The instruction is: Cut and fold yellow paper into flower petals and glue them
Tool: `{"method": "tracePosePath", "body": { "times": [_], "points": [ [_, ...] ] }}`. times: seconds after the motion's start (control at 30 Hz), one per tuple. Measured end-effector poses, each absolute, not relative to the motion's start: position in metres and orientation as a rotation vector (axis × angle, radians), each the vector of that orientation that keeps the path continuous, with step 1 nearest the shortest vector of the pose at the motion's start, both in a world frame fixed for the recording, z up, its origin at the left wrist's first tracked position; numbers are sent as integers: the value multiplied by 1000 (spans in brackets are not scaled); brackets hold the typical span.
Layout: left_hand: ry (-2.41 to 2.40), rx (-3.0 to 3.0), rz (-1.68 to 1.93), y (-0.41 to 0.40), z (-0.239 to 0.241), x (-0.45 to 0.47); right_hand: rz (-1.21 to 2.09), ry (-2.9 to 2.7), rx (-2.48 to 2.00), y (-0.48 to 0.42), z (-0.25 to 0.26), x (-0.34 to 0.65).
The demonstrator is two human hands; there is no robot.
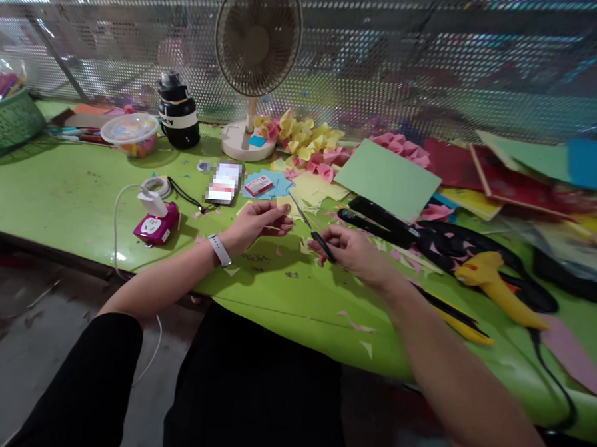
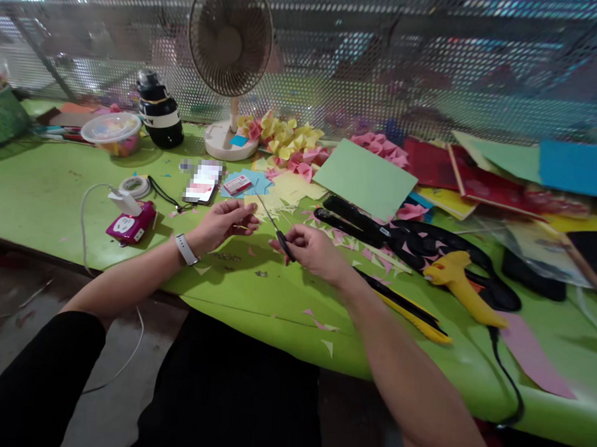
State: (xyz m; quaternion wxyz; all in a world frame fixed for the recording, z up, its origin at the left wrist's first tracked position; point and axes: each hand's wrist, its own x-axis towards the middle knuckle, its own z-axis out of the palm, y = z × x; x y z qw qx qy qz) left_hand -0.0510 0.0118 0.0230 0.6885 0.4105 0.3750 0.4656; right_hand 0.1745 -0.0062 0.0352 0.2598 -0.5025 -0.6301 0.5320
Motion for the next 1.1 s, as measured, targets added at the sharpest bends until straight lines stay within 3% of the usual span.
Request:
{"method": "tracePosePath", "body": {
  "times": [1.1],
  "points": [
    [897, 977, 982, 16, 20, -53, 1454, -1712, -1271, 2, 26, 184]
  ]
}}
